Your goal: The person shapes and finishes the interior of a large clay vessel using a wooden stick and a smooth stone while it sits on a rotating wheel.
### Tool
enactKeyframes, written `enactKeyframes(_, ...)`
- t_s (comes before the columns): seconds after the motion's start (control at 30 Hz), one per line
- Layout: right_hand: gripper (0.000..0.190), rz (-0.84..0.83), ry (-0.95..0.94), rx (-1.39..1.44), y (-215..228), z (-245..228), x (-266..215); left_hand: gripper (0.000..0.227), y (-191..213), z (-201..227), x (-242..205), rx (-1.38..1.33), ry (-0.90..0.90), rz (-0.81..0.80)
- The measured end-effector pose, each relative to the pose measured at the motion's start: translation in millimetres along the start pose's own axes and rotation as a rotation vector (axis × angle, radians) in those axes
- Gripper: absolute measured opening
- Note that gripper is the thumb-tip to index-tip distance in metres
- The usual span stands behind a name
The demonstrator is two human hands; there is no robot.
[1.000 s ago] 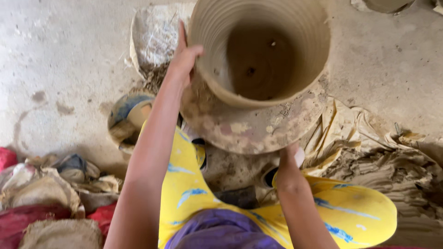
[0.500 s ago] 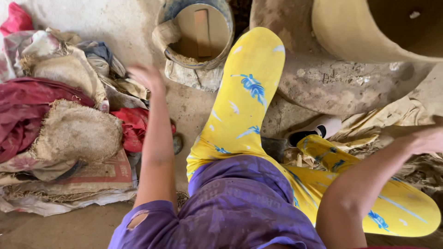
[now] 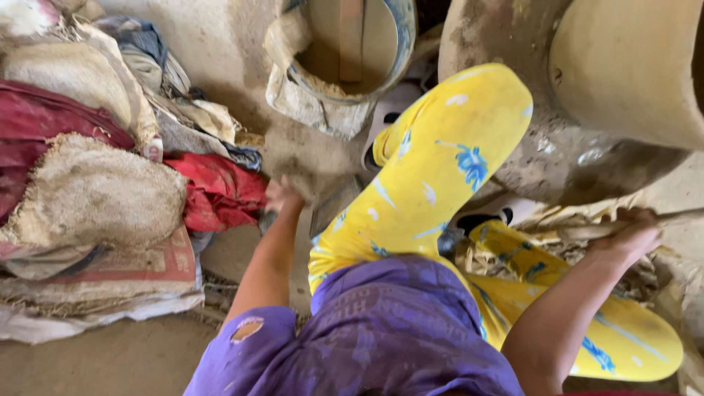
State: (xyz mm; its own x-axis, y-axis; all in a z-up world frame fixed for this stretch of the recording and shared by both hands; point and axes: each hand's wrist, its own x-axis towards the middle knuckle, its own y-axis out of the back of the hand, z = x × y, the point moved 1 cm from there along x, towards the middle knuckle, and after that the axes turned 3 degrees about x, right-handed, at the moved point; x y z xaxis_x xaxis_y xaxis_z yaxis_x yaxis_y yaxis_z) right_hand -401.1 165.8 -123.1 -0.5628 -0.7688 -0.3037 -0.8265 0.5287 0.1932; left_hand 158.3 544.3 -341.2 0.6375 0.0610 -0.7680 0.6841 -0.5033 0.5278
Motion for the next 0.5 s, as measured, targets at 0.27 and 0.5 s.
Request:
enactKeyframes(0.27, 0.036, 0.094, -0.009, 0.141, -2.7, 46.1, -13.2, 0.072, -45.5, -86.9, -35.6, 0.092, -0.174, 0.295)
enactKeyframes(0.5, 0.063, 0.218, -0.112, 0.234, -51.0, -6.3, -91.6, 0.102, 4.6, -60.2, -33.7, -0.312, -0.235, 0.09)
